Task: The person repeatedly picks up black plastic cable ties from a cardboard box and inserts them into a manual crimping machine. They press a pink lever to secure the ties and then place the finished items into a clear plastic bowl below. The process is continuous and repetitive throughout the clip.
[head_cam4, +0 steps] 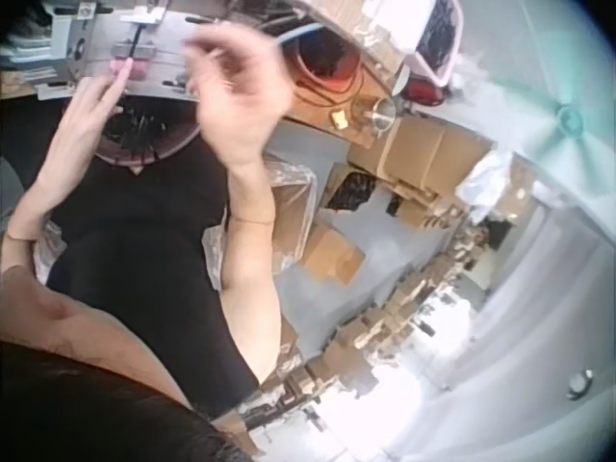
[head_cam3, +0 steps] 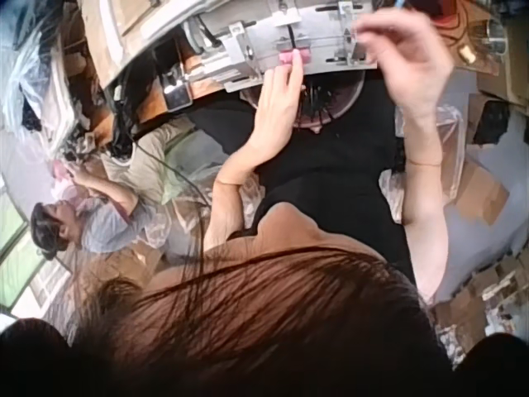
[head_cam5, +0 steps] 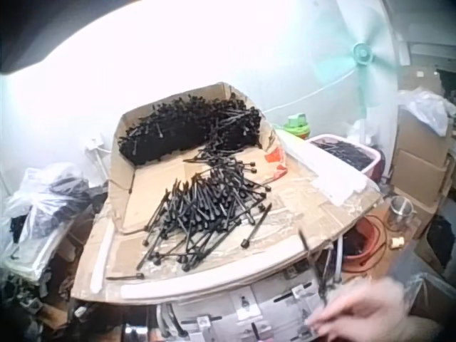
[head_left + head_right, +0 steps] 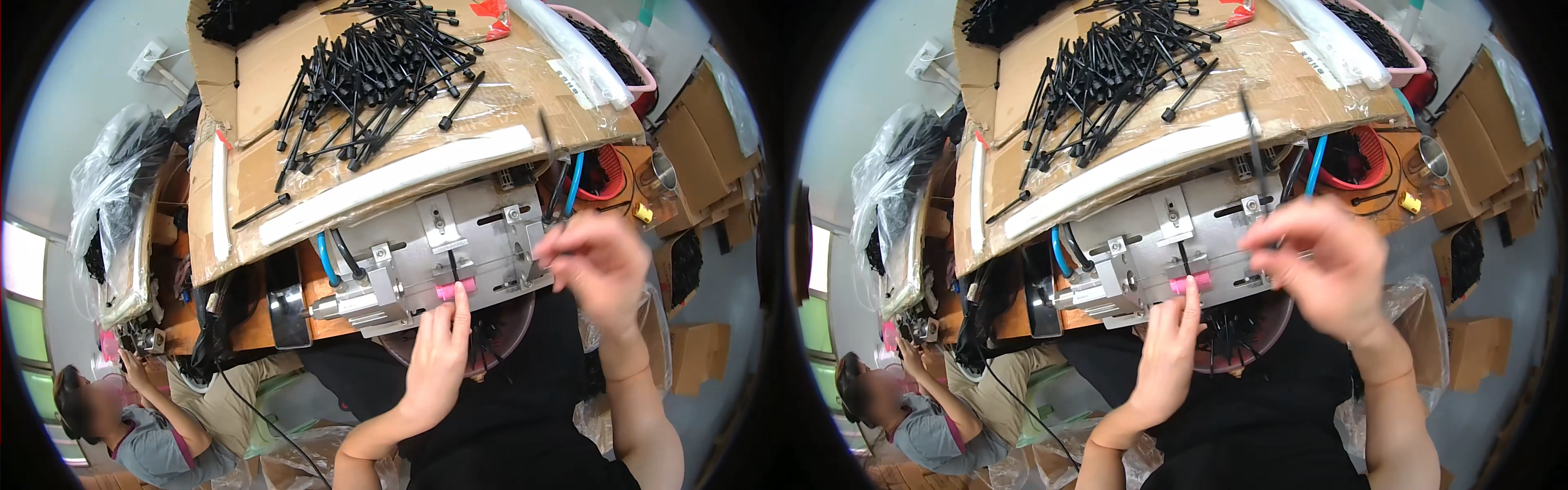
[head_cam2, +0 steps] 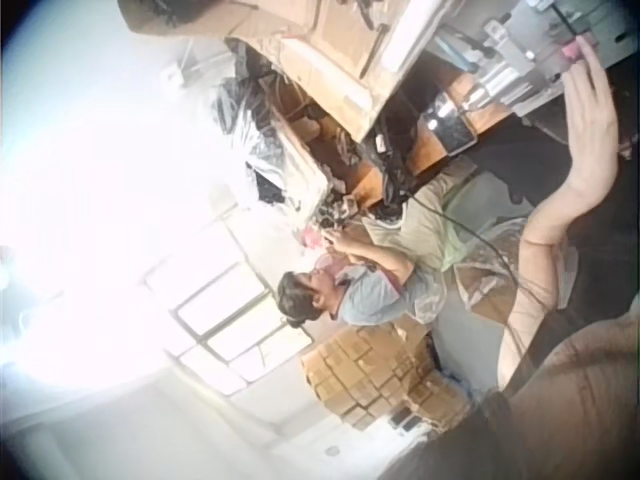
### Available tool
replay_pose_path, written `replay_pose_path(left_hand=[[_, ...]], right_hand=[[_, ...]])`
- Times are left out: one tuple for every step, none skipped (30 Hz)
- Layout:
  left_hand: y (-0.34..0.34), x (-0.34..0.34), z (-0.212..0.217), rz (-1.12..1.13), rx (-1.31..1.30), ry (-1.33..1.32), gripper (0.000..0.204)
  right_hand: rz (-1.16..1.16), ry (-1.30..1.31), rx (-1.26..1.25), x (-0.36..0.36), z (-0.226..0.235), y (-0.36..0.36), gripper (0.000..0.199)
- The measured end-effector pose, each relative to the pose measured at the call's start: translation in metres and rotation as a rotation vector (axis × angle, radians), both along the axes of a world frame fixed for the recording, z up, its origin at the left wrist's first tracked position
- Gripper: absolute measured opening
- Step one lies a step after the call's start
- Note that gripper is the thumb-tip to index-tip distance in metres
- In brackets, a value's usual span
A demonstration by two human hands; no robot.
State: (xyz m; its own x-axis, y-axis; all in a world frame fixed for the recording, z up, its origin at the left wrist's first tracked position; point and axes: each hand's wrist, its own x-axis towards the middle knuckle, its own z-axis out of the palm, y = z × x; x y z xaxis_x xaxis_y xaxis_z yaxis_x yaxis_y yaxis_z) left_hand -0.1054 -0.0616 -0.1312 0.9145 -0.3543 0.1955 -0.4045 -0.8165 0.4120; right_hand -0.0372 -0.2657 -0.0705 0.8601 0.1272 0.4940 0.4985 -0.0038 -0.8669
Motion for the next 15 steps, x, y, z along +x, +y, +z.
replay_pose_path(left_hand=[[0.006, 0.007, 0.01, -0.032, -0.093, -0.013, 0.068], [0.018, 0.02, 0.026, -0.061, -0.186, -0.024, 0.063], [0.027, 0.035, 0.043, 0.072, -0.151, -0.152, 0.055], [0.039, 0.052, 0.058, 0.214, -0.112, -0.279, 0.047], [0.049, 0.082, 0.061, 0.436, -0.01, -0.427, 0.037], [0.071, 0.104, 0.069, 0.551, 0.074, -0.476, 0.034], [0.099, 0.12, 0.068, 0.546, 0.115, -0.513, 0.034], [0.12, 0.133, 0.069, 0.459, 0.095, -0.45, 0.034], [0.118, 0.136, 0.074, 0.458, 0.046, -0.356, 0.032], [0.117, 0.137, 0.081, 0.456, -0.003, -0.262, 0.03], [0.116, 0.137, 0.084, 0.432, -0.025, -0.245, 0.028], [0.115, 0.136, 0.084, 0.406, -0.051, -0.224, 0.025], [0.114, 0.136, 0.085, 0.38, -0.077, -0.204, 0.023], [0.113, 0.136, 0.086, 0.403, -0.108, -0.161, 0.02], [0.114, 0.136, 0.088, 0.429, -0.139, -0.117, 0.017]], right_hand=[[-0.04, -0.096, -0.204, -0.012, -0.007, 0.001, 0.037], [-0.076, -0.189, -0.409, -0.022, -0.015, 0.006, 0.043], [-0.099, -0.21, -0.451, -0.03, -0.031, 0.01, 0.05], [-0.115, -0.231, -0.49, -0.037, -0.048, 0.017, 0.057], [-0.141, -0.206, -0.518, -0.043, -0.064, 0.02, 0.061], [-0.138, -0.195, -0.525, -0.048, -0.073, 0.026, 0.065], [-0.101, -0.198, -0.559, -0.052, -0.078, 0.032, 0.066], [-0.075, -0.202, -0.573, -0.053, -0.086, 0.037, 0.065], [-0.063, -0.197, -0.582, -0.052, -0.088, 0.04, 0.065], [-0.051, -0.192, -0.591, -0.051, -0.09, 0.043, 0.065], [-0.057, -0.194, -0.587, -0.049, -0.093, 0.045, 0.065], [-0.064, -0.191, -0.588, -0.048, -0.098, 0.046, 0.065], [-0.071, -0.189, -0.589, -0.047, -0.1, 0.046, 0.065], [-0.07, -0.181, -0.607, -0.047, -0.099, 0.046, 0.065], [-0.064, -0.174, -0.626, -0.047, -0.097, 0.045, 0.065]])
